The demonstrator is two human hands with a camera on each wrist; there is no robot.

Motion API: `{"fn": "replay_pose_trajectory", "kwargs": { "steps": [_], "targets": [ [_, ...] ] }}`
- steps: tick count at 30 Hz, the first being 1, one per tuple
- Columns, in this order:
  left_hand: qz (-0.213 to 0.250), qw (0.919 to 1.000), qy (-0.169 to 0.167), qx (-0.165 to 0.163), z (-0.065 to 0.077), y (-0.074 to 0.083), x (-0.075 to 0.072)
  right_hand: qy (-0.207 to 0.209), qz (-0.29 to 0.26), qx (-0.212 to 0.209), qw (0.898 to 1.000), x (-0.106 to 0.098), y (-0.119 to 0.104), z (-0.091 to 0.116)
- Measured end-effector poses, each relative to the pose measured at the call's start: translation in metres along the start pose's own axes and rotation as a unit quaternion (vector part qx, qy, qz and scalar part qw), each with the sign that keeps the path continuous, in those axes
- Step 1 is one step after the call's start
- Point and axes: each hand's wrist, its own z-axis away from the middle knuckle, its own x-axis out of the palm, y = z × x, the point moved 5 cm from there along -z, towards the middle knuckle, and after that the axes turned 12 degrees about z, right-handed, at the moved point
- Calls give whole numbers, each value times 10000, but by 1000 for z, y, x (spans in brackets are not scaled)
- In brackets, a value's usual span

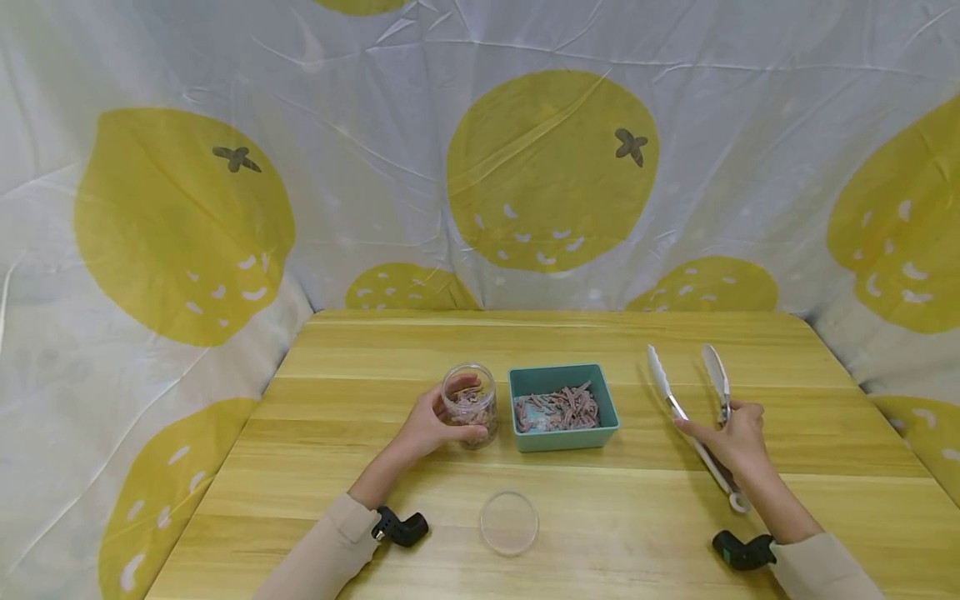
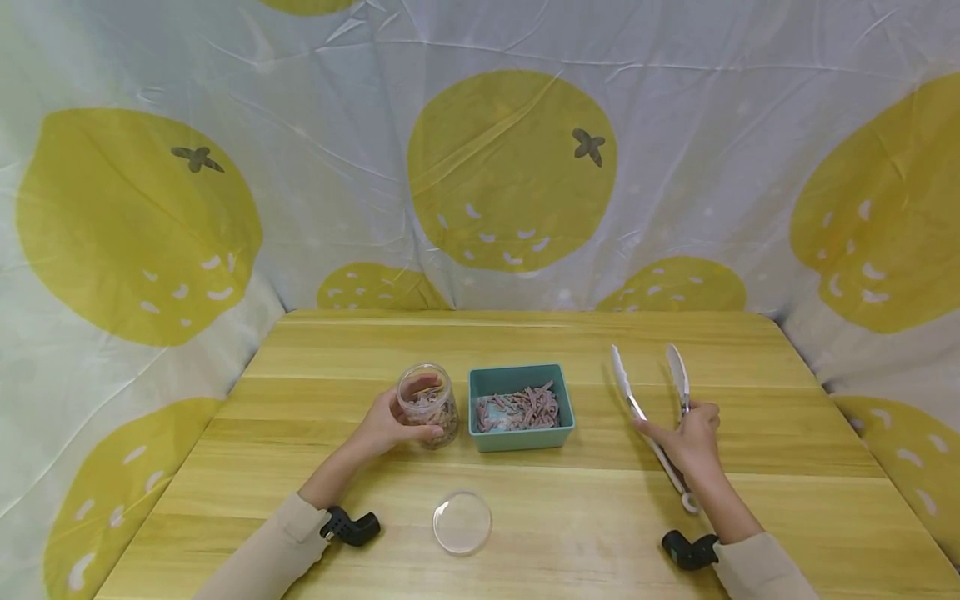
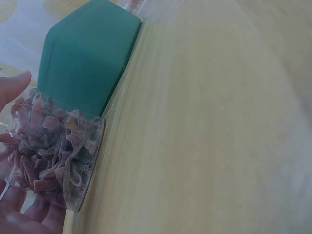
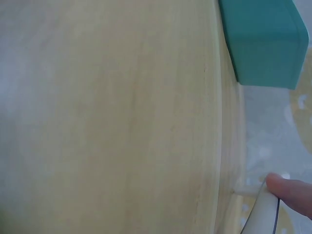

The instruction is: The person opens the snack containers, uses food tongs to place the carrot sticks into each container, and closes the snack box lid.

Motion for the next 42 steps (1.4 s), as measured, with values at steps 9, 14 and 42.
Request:
{"fn": "replay_pose_trajectory", "kwargs": {
  "steps": [9, 14, 42],
  "targets": [
    [-83, 9999, -35, 132, -1, 0, -1, -150, 106, 93, 9998, 0, 0, -1],
    [-63, 10000, 35, 23, -1, -1, -2, -343, 190, 131, 9991, -1, 0, -1],
    [-45, 10000, 87, 9, 0, -1, -1, 461, 122, -1506, 9875, -3, -67, 41]
  ]
}}
